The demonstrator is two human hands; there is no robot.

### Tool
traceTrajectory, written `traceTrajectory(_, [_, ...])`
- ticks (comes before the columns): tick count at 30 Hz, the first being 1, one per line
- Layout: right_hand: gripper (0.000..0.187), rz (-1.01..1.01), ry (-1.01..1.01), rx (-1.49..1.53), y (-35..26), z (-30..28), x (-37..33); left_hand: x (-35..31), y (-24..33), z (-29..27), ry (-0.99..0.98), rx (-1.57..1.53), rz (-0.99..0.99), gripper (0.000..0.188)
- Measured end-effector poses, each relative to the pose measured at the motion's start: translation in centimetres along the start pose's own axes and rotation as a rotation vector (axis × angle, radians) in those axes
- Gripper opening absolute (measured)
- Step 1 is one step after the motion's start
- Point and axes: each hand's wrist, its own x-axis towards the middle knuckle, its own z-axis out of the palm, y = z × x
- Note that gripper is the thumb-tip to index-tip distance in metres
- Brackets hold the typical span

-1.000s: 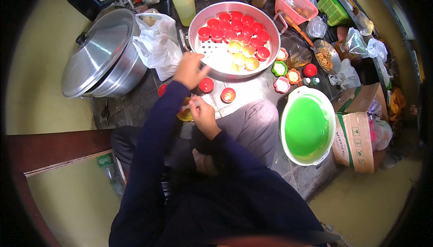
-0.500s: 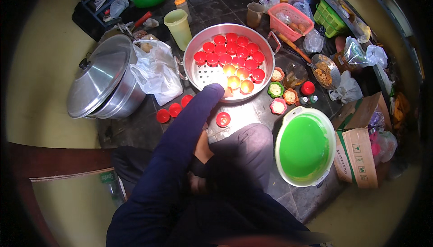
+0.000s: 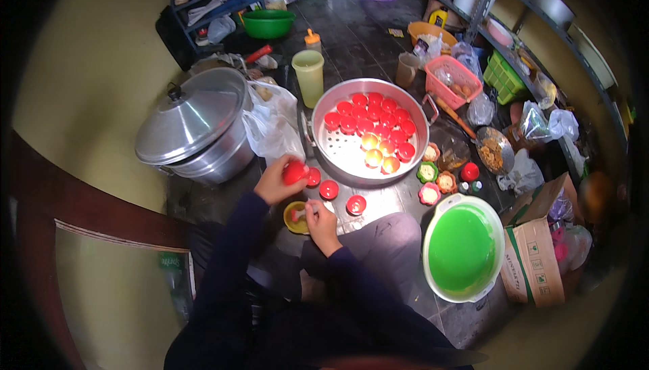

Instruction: The person sits on the floor and repeatedly picks up red plastic caps, wipes them with a white cloth, and places them into a perforated metal tray. The person handles the caps one at a time, occasionally wiping the cloth on a small yellow bowl.

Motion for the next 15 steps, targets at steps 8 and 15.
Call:
traceTrajectory(8, [0.010, -0.035, -0.028, -0.092, 1.0, 0.1, -0.7, -10.0, -6.7, -0.7, 0.313, -0.038, -0.360, 0.054])
traceTrajectory(15, [0.012, -0.007, -0.051, -0.106, 1.0, -0.2, -0.8, -8.8, -8.5, 0.5, 0.268, -0.022, -0.298, 0.058])
